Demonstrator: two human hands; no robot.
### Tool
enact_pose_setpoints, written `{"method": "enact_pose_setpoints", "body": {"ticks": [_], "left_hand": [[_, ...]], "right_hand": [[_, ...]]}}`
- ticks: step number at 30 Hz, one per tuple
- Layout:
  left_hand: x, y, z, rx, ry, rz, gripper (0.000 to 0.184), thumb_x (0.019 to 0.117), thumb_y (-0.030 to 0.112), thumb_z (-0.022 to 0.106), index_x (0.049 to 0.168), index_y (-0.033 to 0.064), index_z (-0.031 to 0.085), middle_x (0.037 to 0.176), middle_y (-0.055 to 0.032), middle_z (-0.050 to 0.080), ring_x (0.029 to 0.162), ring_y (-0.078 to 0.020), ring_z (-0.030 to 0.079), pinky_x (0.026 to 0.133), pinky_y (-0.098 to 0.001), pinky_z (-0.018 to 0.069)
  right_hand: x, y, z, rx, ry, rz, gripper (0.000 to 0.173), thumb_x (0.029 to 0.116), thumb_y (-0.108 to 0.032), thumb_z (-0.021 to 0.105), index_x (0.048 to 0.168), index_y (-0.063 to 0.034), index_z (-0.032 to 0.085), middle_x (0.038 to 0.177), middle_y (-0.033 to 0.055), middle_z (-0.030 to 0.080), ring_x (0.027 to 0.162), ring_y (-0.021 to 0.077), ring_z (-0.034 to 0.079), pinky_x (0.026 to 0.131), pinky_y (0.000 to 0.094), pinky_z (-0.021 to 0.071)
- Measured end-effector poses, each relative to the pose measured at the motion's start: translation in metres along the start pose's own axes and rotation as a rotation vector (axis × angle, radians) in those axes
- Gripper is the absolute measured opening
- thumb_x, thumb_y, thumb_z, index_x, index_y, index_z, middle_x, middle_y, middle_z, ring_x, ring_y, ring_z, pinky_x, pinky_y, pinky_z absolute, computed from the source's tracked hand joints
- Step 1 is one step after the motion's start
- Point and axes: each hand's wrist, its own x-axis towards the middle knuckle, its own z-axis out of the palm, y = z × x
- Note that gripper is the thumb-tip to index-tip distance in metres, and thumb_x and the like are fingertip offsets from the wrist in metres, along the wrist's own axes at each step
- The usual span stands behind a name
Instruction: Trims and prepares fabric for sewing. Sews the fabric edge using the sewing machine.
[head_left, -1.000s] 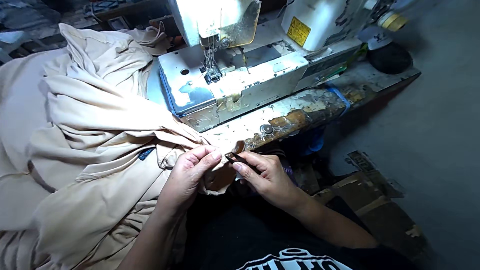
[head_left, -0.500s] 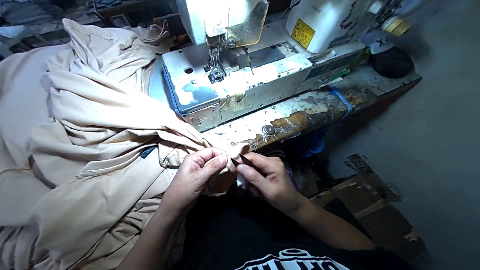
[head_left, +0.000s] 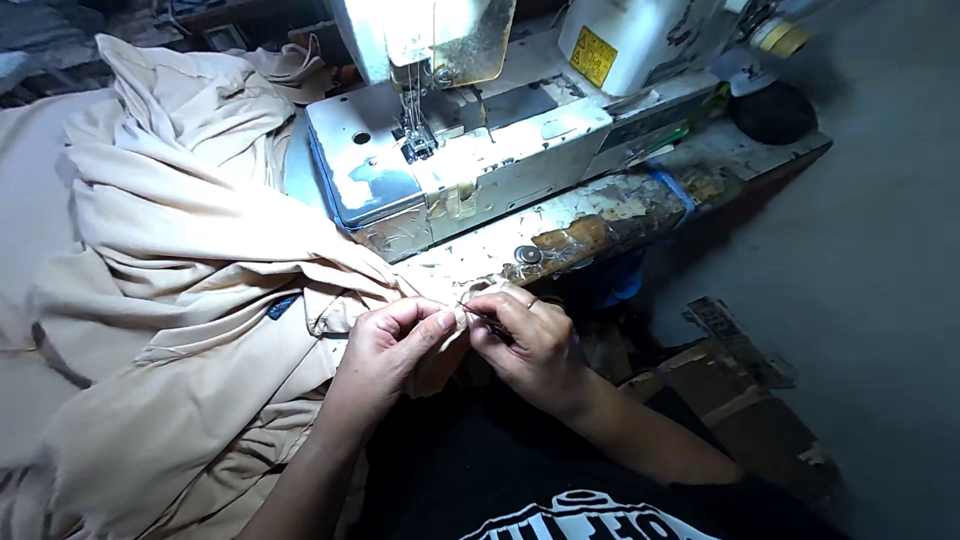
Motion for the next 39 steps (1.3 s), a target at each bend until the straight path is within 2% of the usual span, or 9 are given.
{"method": "enact_pose_setpoints", "body": {"ticks": [2, 4, 5, 7, 10, 14, 19, 24, 39], "left_hand": [[0.001, -0.001, -0.003, 0.012, -0.018, 0.005, 0.014, 0.0975, 0.017, 0.064, 0.091, 0.0116, 0.075, 0.072, 0.0044, 0.067, 0.062, -0.0013, 0.061, 0.059, -0.0162, 0.052], [0.004, -0.006, -0.009, 0.023, -0.01, 0.002, 0.015, 0.0985, 0.018, 0.063, 0.093, 0.0112, 0.075, 0.074, 0.0029, 0.068, 0.064, -0.0026, 0.063, 0.06, -0.0175, 0.0532], [0.006, -0.008, -0.011, 0.009, 0.001, -0.006, 0.014, 0.0986, 0.017, 0.063, 0.093, 0.0112, 0.075, 0.073, 0.0029, 0.068, 0.063, -0.0023, 0.062, 0.059, -0.0173, 0.053], [0.007, -0.009, -0.014, -0.051, -0.016, -0.027, 0.013, 0.0986, 0.014, 0.063, 0.094, 0.0106, 0.075, 0.075, 0.0027, 0.069, 0.065, -0.0016, 0.063, 0.061, -0.017, 0.0538], [0.007, -0.009, -0.016, -0.104, -0.084, -0.034, 0.015, 0.0979, 0.014, 0.061, 0.099, 0.0125, 0.076, 0.081, 0.0043, 0.071, 0.073, -0.0008, 0.065, 0.069, -0.0173, 0.0554], [0.003, -0.006, -0.017, -0.099, -0.104, 0.011, 0.017, 0.0937, 0.012, 0.065, 0.105, 0.0116, 0.078, 0.094, 0.0021, 0.075, 0.084, -0.0033, 0.069, 0.078, -0.0196, 0.0572], [0.002, 0.0, -0.013, -0.148, -0.018, 0.005, 0.012, 0.0924, 0.007, 0.066, 0.096, 0.0094, 0.077, 0.084, 0.0009, 0.074, 0.077, -0.0037, 0.068, 0.073, -0.0194, 0.0571], [0.003, 0.0, -0.012, -0.202, -0.003, -0.039, 0.019, 0.0972, 0.007, 0.06, 0.092, 0.0095, 0.077, 0.078, 0.0003, 0.072, 0.07, -0.0028, 0.067, 0.067, -0.0187, 0.0568], [0.004, -0.002, -0.012, -0.155, -0.019, 0.005, 0.018, 0.0964, 0.007, 0.06, 0.091, 0.0102, 0.077, 0.077, 0.0015, 0.07, 0.07, -0.002, 0.065, 0.067, -0.0176, 0.0553]], "right_hand": [[0.0, -0.005, -0.008, 0.336, -0.034, 0.157, 0.006, 0.0886, -0.002, 0.064, 0.085, 0.0012, 0.067, 0.074, 0.0025, 0.065, 0.065, -0.0013, 0.058, 0.059, 0.0109, 0.0477], [0.0, -0.011, -0.028, 0.847, -0.146, 0.304, 0.006, 0.0937, -0.005, 0.062, 0.09, -0.0066, 0.066, 0.078, -0.0069, 0.065, 0.063, -0.0089, 0.053, 0.056, 0.008, 0.043], [-0.001, -0.011, -0.039, 1.036, -0.216, 0.287, 0.005, 0.0972, -0.01, 0.062, 0.097, -0.0094, 0.067, 0.083, -0.0084, 0.068, 0.067, -0.01, 0.055, 0.058, 0.0075, 0.0444], [0.002, -0.01, -0.055, 1.2, -0.309, 0.229, 0.01, 0.1014, -0.016, 0.061, 0.105, -0.01, 0.069, 0.091, -0.0075, 0.071, 0.075, -0.0086, 0.06, 0.065, 0.008, 0.048], [0.004, -0.009, -0.054, 0.972, -0.293, 0.366, 0.025, 0.106, -0.027, 0.057, 0.095, -0.0105, 0.071, 0.083, -0.0106, 0.071, 0.066, -0.0124, 0.058, 0.056, 0.0051, 0.0452], [0.0, -0.011, -0.035, 0.573, -0.364, 0.418, 0.024, 0.1047, -0.013, 0.054, 0.118, 0.0023, 0.066, 0.086, -0.0017, 0.067, 0.06, -0.0064, 0.052, 0.053, 0.0099, 0.0439], [-0.006, -0.01, -0.023, 0.332, -0.337, 0.331, 0.025, 0.104, -0.012, 0.053, 0.111, 0.0052, 0.07, 0.08, 0.0029, 0.068, 0.059, -0.0029, 0.056, 0.055, 0.0116, 0.0474], [-0.006, -0.012, -0.025, 0.304, -0.336, 0.324, 0.025, 0.1038, -0.012, 0.053, 0.111, 0.0052, 0.07, 0.077, 0.0026, 0.067, 0.06, -0.0026, 0.056, 0.056, 0.0113, 0.0473], [-0.007, -0.012, -0.023, 0.281, -0.346, 0.33, 0.025, 0.1033, -0.012, 0.053, 0.11, 0.0046, 0.07, 0.077, 0.0026, 0.067, 0.062, -0.002, 0.058, 0.059, 0.0116, 0.0485]]}}
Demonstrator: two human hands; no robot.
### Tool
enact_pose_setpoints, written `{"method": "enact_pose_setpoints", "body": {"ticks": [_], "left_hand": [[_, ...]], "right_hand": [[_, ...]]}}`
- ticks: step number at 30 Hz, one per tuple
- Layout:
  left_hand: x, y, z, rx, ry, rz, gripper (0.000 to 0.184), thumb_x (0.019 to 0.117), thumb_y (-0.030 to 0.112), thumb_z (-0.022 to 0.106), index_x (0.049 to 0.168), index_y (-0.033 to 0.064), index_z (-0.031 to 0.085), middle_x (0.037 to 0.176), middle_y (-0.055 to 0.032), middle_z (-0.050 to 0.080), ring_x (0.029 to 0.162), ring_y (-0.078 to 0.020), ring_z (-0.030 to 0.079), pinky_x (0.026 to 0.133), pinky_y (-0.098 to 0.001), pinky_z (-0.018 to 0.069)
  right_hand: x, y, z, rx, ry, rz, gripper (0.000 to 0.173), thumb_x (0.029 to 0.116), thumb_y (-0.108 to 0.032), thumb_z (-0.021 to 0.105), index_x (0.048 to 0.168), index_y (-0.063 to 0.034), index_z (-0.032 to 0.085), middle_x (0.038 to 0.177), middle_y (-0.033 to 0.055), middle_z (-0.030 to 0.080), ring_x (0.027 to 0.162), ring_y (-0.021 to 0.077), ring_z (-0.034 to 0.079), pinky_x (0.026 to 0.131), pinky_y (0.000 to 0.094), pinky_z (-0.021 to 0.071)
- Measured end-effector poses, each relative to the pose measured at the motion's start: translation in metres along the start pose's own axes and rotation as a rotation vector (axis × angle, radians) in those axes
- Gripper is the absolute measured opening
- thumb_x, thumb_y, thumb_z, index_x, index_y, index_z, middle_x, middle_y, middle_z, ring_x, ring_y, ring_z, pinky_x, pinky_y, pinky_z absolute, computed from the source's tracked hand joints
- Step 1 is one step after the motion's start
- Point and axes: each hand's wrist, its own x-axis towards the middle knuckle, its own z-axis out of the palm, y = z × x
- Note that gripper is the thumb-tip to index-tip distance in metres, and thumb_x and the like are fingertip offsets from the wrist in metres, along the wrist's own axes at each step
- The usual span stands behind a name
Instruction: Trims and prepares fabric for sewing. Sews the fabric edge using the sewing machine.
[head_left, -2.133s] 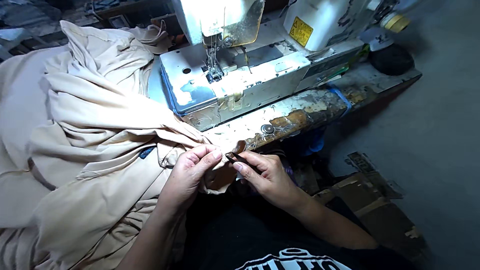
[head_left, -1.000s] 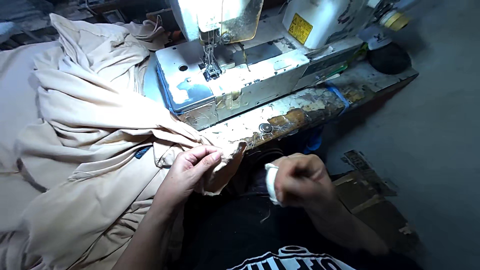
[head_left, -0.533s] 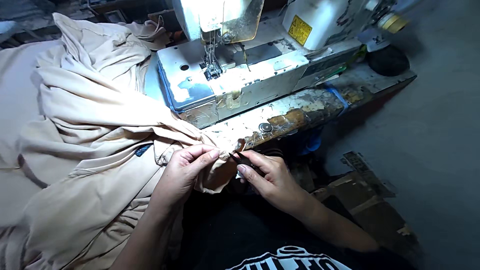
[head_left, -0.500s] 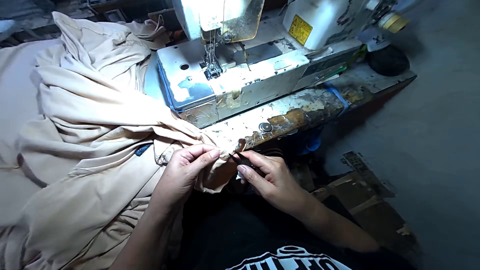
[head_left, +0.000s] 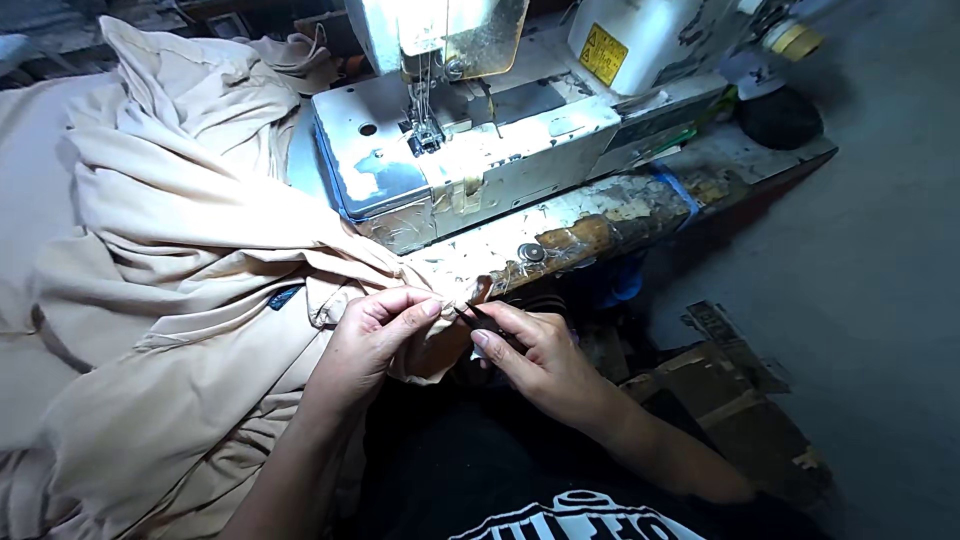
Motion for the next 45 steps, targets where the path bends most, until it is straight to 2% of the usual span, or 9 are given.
{"method": "enact_pose_setpoints", "body": {"ticks": [7, 15, 23, 27, 30, 35, 45], "left_hand": [[-0.001, -0.002, 0.0, 0.032, 0.005, 0.031, 0.013, 0.0955, 0.01, 0.064, 0.093, 0.0105, 0.077, 0.079, 0.002, 0.071, 0.071, -0.0021, 0.066, 0.068, -0.0176, 0.0555], [-0.002, -0.003, 0.001, 0.105, 0.028, 0.048, 0.011, 0.0951, 0.013, 0.065, 0.089, 0.0118, 0.075, 0.074, 0.0043, 0.067, 0.066, -0.0009, 0.061, 0.063, -0.0156, 0.0518], [-0.001, -0.006, 0.0, 0.288, -0.006, 0.07, 0.016, 0.0959, 0.017, 0.063, 0.083, 0.0135, 0.072, 0.069, 0.0058, 0.062, 0.06, -0.0017, 0.056, 0.055, -0.016, 0.0458], [-0.001, -0.008, 0.001, 0.258, -0.006, 0.054, 0.016, 0.0958, 0.016, 0.062, 0.084, 0.0124, 0.072, 0.071, 0.005, 0.064, 0.062, -0.002, 0.058, 0.058, -0.0167, 0.0484], [0.0, -0.008, 0.002, 0.283, 0.065, 0.041, 0.018, 0.0973, 0.015, 0.061, 0.082, 0.0132, 0.071, 0.071, 0.0047, 0.063, 0.062, -0.0026, 0.058, 0.057, -0.0178, 0.048], [-0.001, -0.004, 0.001, 0.222, 0.073, 0.08, 0.015, 0.0961, 0.014, 0.063, 0.085, 0.0127, 0.072, 0.07, 0.0048, 0.064, 0.061, -0.0015, 0.058, 0.057, -0.0163, 0.0493], [-0.004, -0.002, 0.003, 0.22, 0.069, 0.094, 0.012, 0.0951, 0.015, 0.066, 0.087, 0.0124, 0.074, 0.07, 0.0051, 0.065, 0.061, -0.0011, 0.059, 0.057, -0.0156, 0.0498]], "right_hand": [[0.001, -0.001, 0.001, -0.033, 0.012, 0.031, 0.025, 0.1036, -0.014, 0.052, 0.109, 0.0027, 0.071, 0.076, 0.0017, 0.067, 0.062, -0.0022, 0.059, 0.059, 0.0115, 0.0489], [0.002, 0.001, 0.001, -0.019, 0.0, 0.002, 0.024, 0.1023, -0.012, 0.054, 0.107, 0.0038, 0.071, 0.076, 0.0024, 0.067, 0.061, -0.0025, 0.058, 0.058, 0.0116, 0.0483], [0.002, 0.003, 0.003, 0.06, -0.032, 0.041, 0.021, 0.1019, -0.011, 0.054, 0.104, 0.0018, 0.071, 0.077, 0.001, 0.067, 0.061, -0.004, 0.057, 0.057, 0.0107, 0.0478], [0.003, 0.013, 0.0, 0.101, -0.067, -0.103, 0.022, 0.1012, -0.009, 0.055, 0.103, 0.0055, 0.071, 0.084, 0.0059, 0.071, 0.07, -0.0023, 0.061, 0.064, 0.0124, 0.0502], [0.001, 0.011, -0.004, 0.213, -0.092, -0.176, 0.022, 0.102, -0.008, 0.054, 0.102, 0.0075, 0.069, 0.083, 0.0056, 0.07, 0.069, -0.0036, 0.059, 0.063, 0.0113, 0.0496], [-0.001, 0.012, -0.002, 0.184, -0.035, -0.073, 0.021, 0.1027, -0.008, 0.054, 0.105, 0.0058, 0.07, 0.081, 0.0024, 0.069, 0.065, -0.0041, 0.059, 0.059, 0.011, 0.0492], [0.0, 0.01, 0.001, 0.114, -0.018, -0.02, 0.021, 0.1024, -0.01, 0.055, 0.104, 0.0046, 0.071, 0.08, 0.0018, 0.068, 0.063, -0.0053, 0.057, 0.057, 0.0097, 0.0473]]}}
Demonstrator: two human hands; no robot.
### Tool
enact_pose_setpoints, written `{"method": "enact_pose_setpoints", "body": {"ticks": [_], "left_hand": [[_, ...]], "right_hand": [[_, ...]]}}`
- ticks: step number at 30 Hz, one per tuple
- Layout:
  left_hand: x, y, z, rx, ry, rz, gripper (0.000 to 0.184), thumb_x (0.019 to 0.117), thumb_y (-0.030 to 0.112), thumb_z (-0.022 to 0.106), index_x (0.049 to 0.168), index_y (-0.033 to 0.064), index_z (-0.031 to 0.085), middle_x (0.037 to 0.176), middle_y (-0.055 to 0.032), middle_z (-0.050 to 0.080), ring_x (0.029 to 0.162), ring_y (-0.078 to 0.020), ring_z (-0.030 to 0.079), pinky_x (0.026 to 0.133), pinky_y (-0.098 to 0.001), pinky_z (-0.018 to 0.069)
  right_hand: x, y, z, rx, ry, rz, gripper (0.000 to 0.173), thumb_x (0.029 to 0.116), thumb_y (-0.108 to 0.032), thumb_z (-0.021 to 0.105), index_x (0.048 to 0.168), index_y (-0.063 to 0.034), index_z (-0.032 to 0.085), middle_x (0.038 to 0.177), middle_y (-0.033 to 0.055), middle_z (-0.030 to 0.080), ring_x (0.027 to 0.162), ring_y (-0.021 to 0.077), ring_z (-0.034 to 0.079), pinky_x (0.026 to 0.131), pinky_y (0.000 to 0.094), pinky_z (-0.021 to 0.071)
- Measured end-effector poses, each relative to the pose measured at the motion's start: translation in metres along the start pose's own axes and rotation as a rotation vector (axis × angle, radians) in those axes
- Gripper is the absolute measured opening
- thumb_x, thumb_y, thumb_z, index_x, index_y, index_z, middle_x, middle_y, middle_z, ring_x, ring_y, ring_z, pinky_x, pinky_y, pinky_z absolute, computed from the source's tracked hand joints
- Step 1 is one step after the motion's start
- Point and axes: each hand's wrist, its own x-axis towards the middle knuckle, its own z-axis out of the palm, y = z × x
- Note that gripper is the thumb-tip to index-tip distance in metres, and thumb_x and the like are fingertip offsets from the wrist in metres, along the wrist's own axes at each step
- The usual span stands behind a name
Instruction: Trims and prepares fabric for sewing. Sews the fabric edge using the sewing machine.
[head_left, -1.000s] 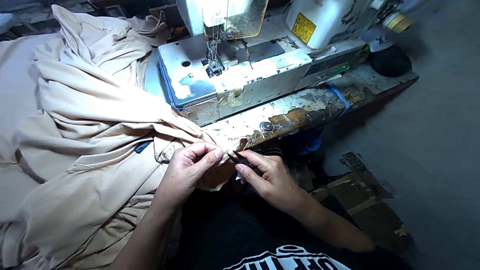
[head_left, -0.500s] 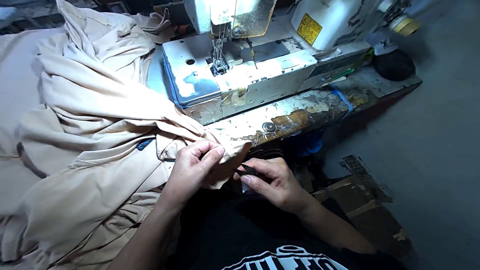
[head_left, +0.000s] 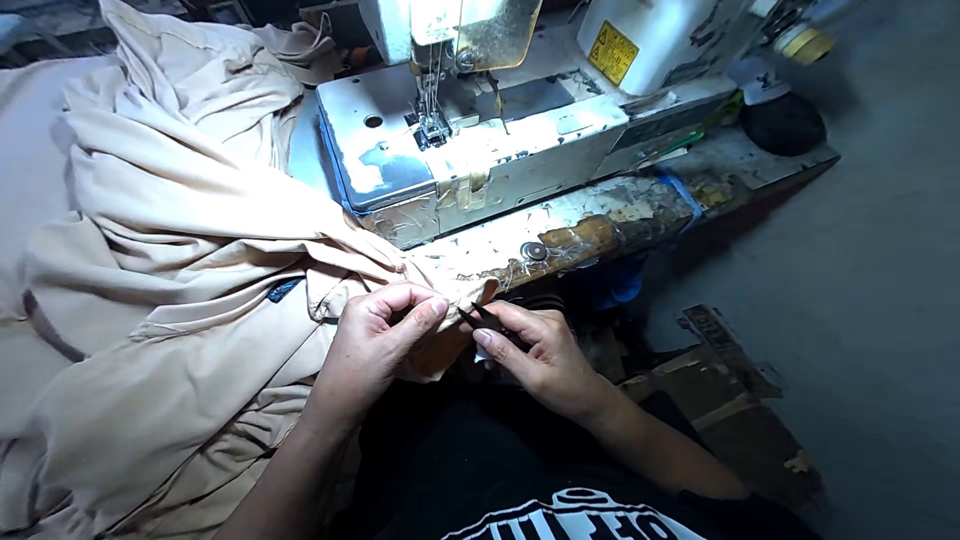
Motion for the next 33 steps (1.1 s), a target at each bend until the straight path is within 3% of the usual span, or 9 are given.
{"method": "enact_pose_setpoints", "body": {"ticks": [19, 21, 23, 25, 26, 28, 30, 31, 33], "left_hand": [[0.0, -0.001, 0.002, -0.012, -0.033, -0.005, 0.014, 0.0956, 0.016, 0.064, 0.085, 0.0131, 0.073, 0.069, 0.0054, 0.063, 0.06, -0.0009, 0.057, 0.056, -0.0151, 0.0475], [0.0, -0.002, 0.002, -0.016, -0.05, -0.004, 0.014, 0.0956, 0.014, 0.064, 0.087, 0.0115, 0.073, 0.072, 0.0043, 0.066, 0.063, -0.0016, 0.06, 0.059, -0.0159, 0.0503], [0.001, -0.005, 0.003, 0.07, -0.038, -0.007, 0.015, 0.0961, 0.014, 0.063, 0.086, 0.0119, 0.073, 0.075, 0.0045, 0.067, 0.064, -0.002, 0.061, 0.059, -0.0165, 0.0514], [0.004, -0.017, 0.005, 0.147, -0.024, -0.049, 0.017, 0.097, 0.016, 0.062, 0.084, 0.0137, 0.073, 0.076, 0.0058, 0.067, 0.067, -0.0024, 0.061, 0.061, -0.0194, 0.0512], [0.004, -0.021, 0.005, 0.118, -0.034, -0.072, 0.017, 0.0974, 0.016, 0.062, 0.085, 0.0133, 0.073, 0.075, 0.0053, 0.066, 0.066, -0.0028, 0.061, 0.061, -0.0197, 0.0509], [0.004, -0.018, 0.002, 0.003, -0.079, -0.083, 0.016, 0.0985, 0.016, 0.062, 0.087, 0.0116, 0.072, 0.072, 0.0034, 0.065, 0.063, -0.0035, 0.059, 0.06, -0.0192, 0.0509], [0.004, -0.012, -0.003, -0.08, -0.087, -0.059, 0.014, 0.0974, 0.015, 0.063, 0.088, 0.012, 0.073, 0.073, 0.0038, 0.066, 0.065, -0.0018, 0.061, 0.061, -0.0172, 0.0521], [0.003, -0.01, -0.005, -0.113, -0.085, -0.051, 0.013, 0.0965, 0.015, 0.064, 0.088, 0.0125, 0.074, 0.074, 0.0041, 0.067, 0.065, -0.0012, 0.061, 0.062, -0.0165, 0.0521], [0.002, -0.006, -0.006, -0.156, -0.092, -0.043, 0.012, 0.0957, 0.014, 0.065, 0.088, 0.0124, 0.074, 0.073, 0.0037, 0.066, 0.064, -0.0009, 0.06, 0.061, -0.0158, 0.0516]], "right_hand": [[0.002, -0.005, 0.005, 0.039, 0.035, 0.05, 0.02, 0.1027, -0.01, 0.055, 0.103, 0.0035, 0.069, 0.075, -0.0016, 0.065, 0.059, -0.0061, 0.055, 0.054, 0.0094, 0.0457], [0.002, -0.006, 0.005, 0.068, -0.01, -0.06, 0.021, 0.102, -0.008, 0.055, 0.102, 0.0064, 0.07, 0.079, 0.0029, 0.068, 0.064, -0.0036, 0.059, 0.058, 0.0116, 0.0492], [-0.001, -0.015, 0.003, 0.168, -0.172, -0.323, 0.026, 0.1019, -0.011, 0.051, 0.097, 0.0063, 0.069, 0.081, 0.0098, 0.071, 0.071, 0.0042, 0.065, 0.065, 0.0185, 0.0542], [-0.006, -0.037, 0.006, 0.355, -0.389, -0.53, 0.027, 0.1024, -0.015, 0.052, 0.09, 0.0011, 0.069, 0.074, 0.0091, 0.065, 0.066, 0.0105, 0.062, 0.061, 0.0237, 0.0495], [-0.006, -0.043, 0.009, 0.431, -0.414, -0.559, 0.025, 0.1002, -0.012, 0.054, 0.089, 0.0027, 0.071, 0.071, 0.0104, 0.064, 0.064, 0.0125, 0.061, 0.058, 0.0254, 0.0473], [-0.002, -0.033, 0.007, 0.334, -0.21, -0.444, 0.022, 0.1017, -0.014, 0.055, 0.096, 0.0006, 0.07, 0.081, 0.0078, 0.068, 0.072, 0.0059, 0.064, 0.065, 0.0202, 0.0531], [0.008, -0.013, -0.003, 0.17, 0.056, -0.219, 0.02, 0.1008, -0.018, 0.063, 0.111, -0.0023, 0.068, 0.095, 0.0034, 0.069, 0.071, -0.0018, 0.06, 0.063, 0.0143, 0.0525], [0.014, -0.004, -0.01, 0.114, 0.111, -0.098, 0.031, 0.0962, -0.019, 0.069, 0.123, -0.0045, 0.066, 0.103, 0.0014, 0.069, 0.068, -0.003, 0.058, 0.059, 0.0136, 0.0508], [0.022, 0.006, -0.021, 0.188, 0.049, 0.129, 0.055, 0.0923, -0.016, 0.073, 0.144, -0.0131, 0.054, 0.114, -0.0013, 0.068, 0.061, -0.0008, 0.056, 0.052, 0.0143, 0.0493]]}}
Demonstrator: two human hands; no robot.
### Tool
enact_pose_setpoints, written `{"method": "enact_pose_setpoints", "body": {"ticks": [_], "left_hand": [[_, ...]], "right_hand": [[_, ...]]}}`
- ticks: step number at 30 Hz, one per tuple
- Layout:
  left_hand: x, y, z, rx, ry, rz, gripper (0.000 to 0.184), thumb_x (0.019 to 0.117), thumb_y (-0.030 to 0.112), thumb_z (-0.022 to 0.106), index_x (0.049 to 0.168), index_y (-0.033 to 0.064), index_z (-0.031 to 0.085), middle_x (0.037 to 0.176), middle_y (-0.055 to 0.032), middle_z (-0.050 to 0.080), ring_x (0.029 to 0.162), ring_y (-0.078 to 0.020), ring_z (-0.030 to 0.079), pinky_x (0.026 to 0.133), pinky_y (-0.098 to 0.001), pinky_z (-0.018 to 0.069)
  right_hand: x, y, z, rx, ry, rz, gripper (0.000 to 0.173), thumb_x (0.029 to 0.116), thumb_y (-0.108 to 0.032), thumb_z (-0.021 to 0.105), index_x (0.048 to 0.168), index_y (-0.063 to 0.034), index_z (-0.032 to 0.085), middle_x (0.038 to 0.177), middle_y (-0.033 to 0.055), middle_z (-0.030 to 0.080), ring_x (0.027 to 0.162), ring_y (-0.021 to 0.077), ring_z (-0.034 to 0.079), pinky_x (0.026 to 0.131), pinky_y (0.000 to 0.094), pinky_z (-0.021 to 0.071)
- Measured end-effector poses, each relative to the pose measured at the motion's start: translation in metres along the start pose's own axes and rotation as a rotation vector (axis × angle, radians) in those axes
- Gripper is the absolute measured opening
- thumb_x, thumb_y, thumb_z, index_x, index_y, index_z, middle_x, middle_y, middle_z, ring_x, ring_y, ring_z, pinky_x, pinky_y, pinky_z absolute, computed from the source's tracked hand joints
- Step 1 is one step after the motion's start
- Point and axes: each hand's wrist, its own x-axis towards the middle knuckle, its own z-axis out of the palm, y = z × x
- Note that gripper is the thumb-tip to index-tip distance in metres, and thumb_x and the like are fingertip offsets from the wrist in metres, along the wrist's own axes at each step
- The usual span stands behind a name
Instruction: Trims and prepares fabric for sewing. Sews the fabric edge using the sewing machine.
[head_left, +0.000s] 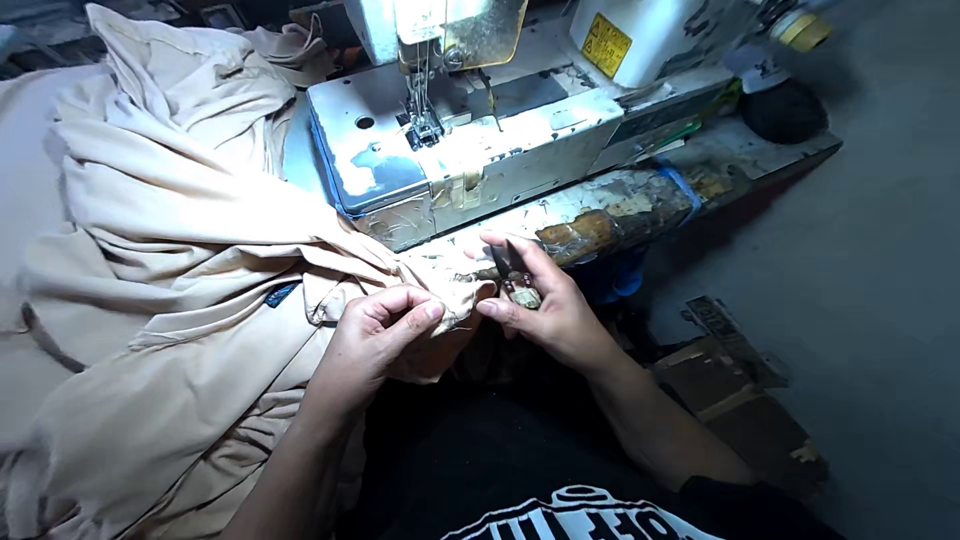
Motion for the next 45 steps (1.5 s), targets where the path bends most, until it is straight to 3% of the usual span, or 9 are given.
{"method": "enact_pose_setpoints", "body": {"ticks": [4, 7, 16, 18, 21, 25, 30, 42, 45], "left_hand": [[0.001, 0.005, -0.009, 0.117, 0.001, 0.036, 0.009, 0.0944, 0.013, 0.067, 0.092, 0.0113, 0.076, 0.081, 0.0028, 0.07, 0.07, -0.0027, 0.064, 0.065, -0.0174, 0.0549], [0.001, 0.008, -0.019, 0.247, 0.062, 0.086, 0.008, 0.0934, 0.011, 0.067, 0.093, 0.0119, 0.075, 0.088, 0.0048, 0.071, 0.077, -0.0025, 0.066, 0.069, -0.0174, 0.0564], [0.004, 0.006, -0.021, 0.113, 0.039, 0.027, 0.009, 0.0941, 0.011, 0.066, 0.091, 0.0133, 0.075, 0.078, 0.0055, 0.07, 0.069, -0.0004, 0.064, 0.066, -0.0155, 0.0544], [0.004, 0.006, -0.018, 0.067, 0.017, 0.0, 0.011, 0.0951, 0.012, 0.065, 0.092, 0.0133, 0.075, 0.08, 0.0048, 0.071, 0.072, -0.0009, 0.065, 0.069, -0.0163, 0.055], [0.004, 0.007, -0.015, 0.032, 0.007, -0.036, 0.015, 0.0986, 0.011, 0.06, 0.093, 0.0122, 0.074, 0.079, 0.004, 0.069, 0.07, -0.0013, 0.064, 0.068, -0.0171, 0.0553], [0.004, 0.007, -0.016, 0.002, -0.044, -0.063, 0.019, 0.1002, 0.01, 0.056, 0.095, 0.0116, 0.075, 0.078, 0.0029, 0.07, 0.069, -0.0019, 0.064, 0.067, -0.0173, 0.055], [0.004, 0.007, -0.016, -0.043, -0.074, -0.107, 0.022, 0.1, 0.01, 0.055, 0.095, 0.0125, 0.076, 0.079, 0.0023, 0.07, 0.071, -0.0019, 0.065, 0.067, -0.0174, 0.0548], [0.005, 0.002, -0.016, -0.123, -0.127, -0.166, 0.022, 0.099, 0.011, 0.055, 0.093, 0.0124, 0.076, 0.077, 0.0022, 0.069, 0.07, -0.0017, 0.064, 0.068, -0.0176, 0.0548], [0.004, 0.003, -0.018, -0.152, -0.129, -0.169, 0.023, 0.0988, 0.011, 0.055, 0.096, 0.0123, 0.077, 0.082, 0.0009, 0.072, 0.074, -0.0027, 0.067, 0.071, -0.0192, 0.0569]], "right_hand": [[0.007, 0.003, -0.004, 0.319, 0.028, 0.117, 0.038, 0.0949, -0.001, 0.065, 0.132, -0.0096, 0.062, 0.082, 0.0012, 0.063, 0.047, 0.0, 0.047, 0.041, 0.0127, 0.0415], [0.011, 0.001, -0.009, 0.354, 0.089, 0.074, 0.035, 0.0959, -0.001, 0.064, 0.129, -0.0106, 0.059, 0.08, 0.0009, 0.061, 0.046, -0.0002, 0.046, 0.041, 0.0125, 0.0409], [0.01, 0.001, -0.008, 0.306, 0.122, 0.047, 0.033, 0.0948, 0.0, 0.065, 0.126, -0.0091, 0.061, 0.077, 0.0007, 0.062, 0.045, -0.0001, 0.046, 0.041, 0.0122, 0.0407], [0.009, 0.002, -0.009, 0.058, 0.133, -0.081, 0.031, 0.0998, -0.016, 0.065, 0.129, -0.0083, 0.062, 0.091, -0.0021, 0.065, 0.056, -0.0025, 0.052, 0.049, 0.0113, 0.0446], [0.006, 0.004, -0.017, -0.376, 0.129, -0.313, 0.052, 0.1074, -0.047, 0.046, 0.139, -0.0096, 0.064, 0.12, 0.0088, 0.065, 0.103, 0.0082, 0.062, 0.086, 0.0243, 0.0535], [0.008, 0.005, -0.023, -0.52, 0.044, -0.502, 0.032, 0.0994, -0.031, 0.065, 0.121, -0.0097, 0.076, 0.086, 0.0026, 0.06, 0.072, 0.0048, 0.054, 0.061, 0.0198, 0.0451], [0.018, 0.005, -0.02, -0.566, -0.079, -0.574, 0.023, 0.0905, -0.022, 0.072, 0.102, -0.0019, 0.075, 0.083, 0.0025, 0.068, 0.07, 0.0043, 0.059, 0.06, 0.0194, 0.0471], [0.022, 0.007, -0.001, -0.426, -0.118, -0.62, 0.016, 0.0922, -0.013, 0.071, 0.097, 0.0017, 0.075, 0.08, 0.0053, 0.069, 0.069, 0.0051, 0.061, 0.061, 0.0188, 0.0481], [0.014, -0.003, -0.003, -0.146, -0.061, -0.582, 0.01, 0.0951, -0.008, 0.068, 0.098, 0.0014, 0.071, 0.086, 0.0033, 0.07, 0.078, 0.0012, 0.064, 0.071, 0.0161, 0.0554]]}}
